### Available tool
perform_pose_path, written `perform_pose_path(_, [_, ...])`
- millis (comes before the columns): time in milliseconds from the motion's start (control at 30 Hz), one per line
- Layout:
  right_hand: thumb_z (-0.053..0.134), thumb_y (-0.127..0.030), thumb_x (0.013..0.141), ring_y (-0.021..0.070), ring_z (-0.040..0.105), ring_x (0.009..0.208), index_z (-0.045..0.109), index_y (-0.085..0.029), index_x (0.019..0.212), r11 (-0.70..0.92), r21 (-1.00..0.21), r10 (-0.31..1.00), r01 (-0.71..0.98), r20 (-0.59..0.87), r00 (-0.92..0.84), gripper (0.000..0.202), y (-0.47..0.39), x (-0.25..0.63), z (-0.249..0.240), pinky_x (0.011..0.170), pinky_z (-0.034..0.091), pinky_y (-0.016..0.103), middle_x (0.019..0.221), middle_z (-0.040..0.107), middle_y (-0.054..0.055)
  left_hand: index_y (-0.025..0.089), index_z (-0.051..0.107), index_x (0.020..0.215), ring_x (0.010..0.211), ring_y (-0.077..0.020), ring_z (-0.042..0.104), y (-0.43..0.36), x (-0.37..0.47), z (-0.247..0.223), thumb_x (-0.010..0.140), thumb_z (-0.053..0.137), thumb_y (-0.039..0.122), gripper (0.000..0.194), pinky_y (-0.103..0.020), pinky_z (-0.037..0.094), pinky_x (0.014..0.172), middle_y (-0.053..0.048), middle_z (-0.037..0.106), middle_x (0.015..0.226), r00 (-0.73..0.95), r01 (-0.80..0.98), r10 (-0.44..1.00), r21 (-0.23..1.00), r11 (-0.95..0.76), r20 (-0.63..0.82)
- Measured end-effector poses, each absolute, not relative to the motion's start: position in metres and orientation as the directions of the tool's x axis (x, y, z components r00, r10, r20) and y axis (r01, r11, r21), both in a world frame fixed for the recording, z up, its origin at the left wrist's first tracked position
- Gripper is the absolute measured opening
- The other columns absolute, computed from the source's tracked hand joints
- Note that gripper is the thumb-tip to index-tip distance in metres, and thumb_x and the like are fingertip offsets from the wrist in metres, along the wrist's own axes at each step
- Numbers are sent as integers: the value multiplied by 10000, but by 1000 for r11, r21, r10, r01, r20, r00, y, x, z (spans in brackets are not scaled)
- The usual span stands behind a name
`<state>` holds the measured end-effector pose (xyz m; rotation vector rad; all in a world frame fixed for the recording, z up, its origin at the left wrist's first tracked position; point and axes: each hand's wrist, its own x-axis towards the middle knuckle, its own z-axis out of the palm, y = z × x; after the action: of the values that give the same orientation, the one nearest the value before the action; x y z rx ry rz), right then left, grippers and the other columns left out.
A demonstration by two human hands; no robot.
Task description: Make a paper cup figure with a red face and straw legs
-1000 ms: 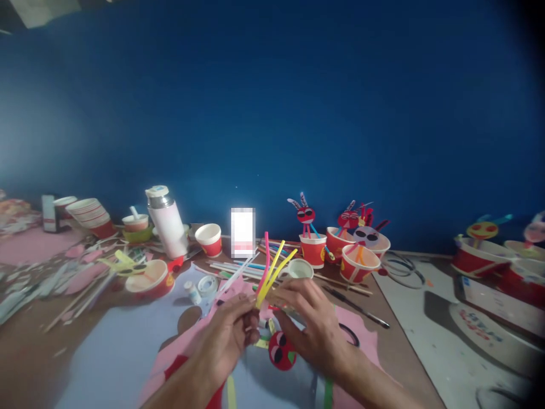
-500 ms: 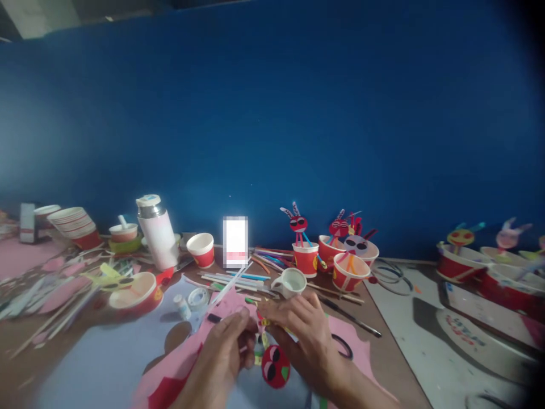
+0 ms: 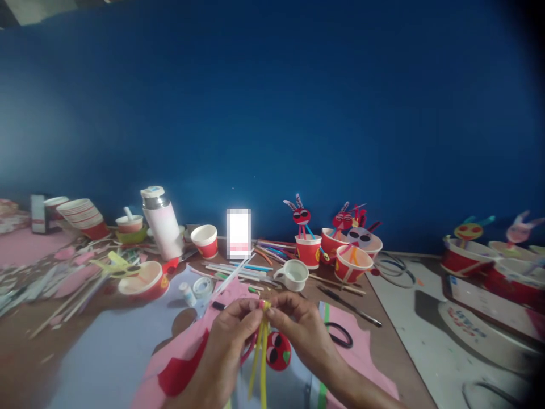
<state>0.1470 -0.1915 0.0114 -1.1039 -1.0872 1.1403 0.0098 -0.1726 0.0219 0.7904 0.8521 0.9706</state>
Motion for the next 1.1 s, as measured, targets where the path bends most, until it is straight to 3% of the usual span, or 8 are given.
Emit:
perform_pose_path(400, [601,-278,773,127,542,627,612,-140,701,35,-992,997,-120,26,77,155,-189,150,16,623,439,247,664,632,21,160,653,738,690,-127,638,-172,11,28,661,795,264,192,-200,486,668,-21,699,715,330,-426,912,823,375,-244])
perform_pose_path(533, [520,-321,834,137,581,633,598,-139,735,86,-993,995,78,90,52,221,-188,152,13,618,469,245,688,658,46,160,640,750,689,-119,637,-171,10,32,713,754,245,147,-193,488,670,-18,693,720,356,-411,908,836,363,-220])
perform_pose_path(700, [406,-305,904,150,621,708,601,-136,898,92,-938,994,336,107,26,258,-186,160,10,641,483,240,801,689,70,192,580,788,583,-119,613,-167,3,39,775,685,225,110,-214,481,553,12,662,680,328,-391,928,868,305,-178])
perform_pose_path(833, [530,-184,814,182,635,734,670,-188,799,125,-801,990,585,62,-126,141,-188,168,5,683,451,275,771,698,32,187,534,809,576,-115,619,-161,-5,44,774,681,231,157,-202,480,533,1,670,714,268,-369,952,897,245,-150])
perform_pose_path(933, [598,-121,732,270,642,839,703,-178,791,151,-638,981,755,3,-194,133,-189,169,-1,750,438,357,847,711,90,182,515,814,581,-116,623,-155,-11,48,764,689,227,186,-200,487,538,4,670,718,220,-363,968,912,193,-118])
perform_pose_path(1100, [630,-179,722,344,586,1010,697,-154,914,160,-431,977,888,-57,-204,205,-188,166,-8,835,435,430,1023,676,163,179,500,824,603,-133,640,-147,-17,51,772,663,189,171,-225,497,555,-2,675,732,191,-373,980,919,126,-57])
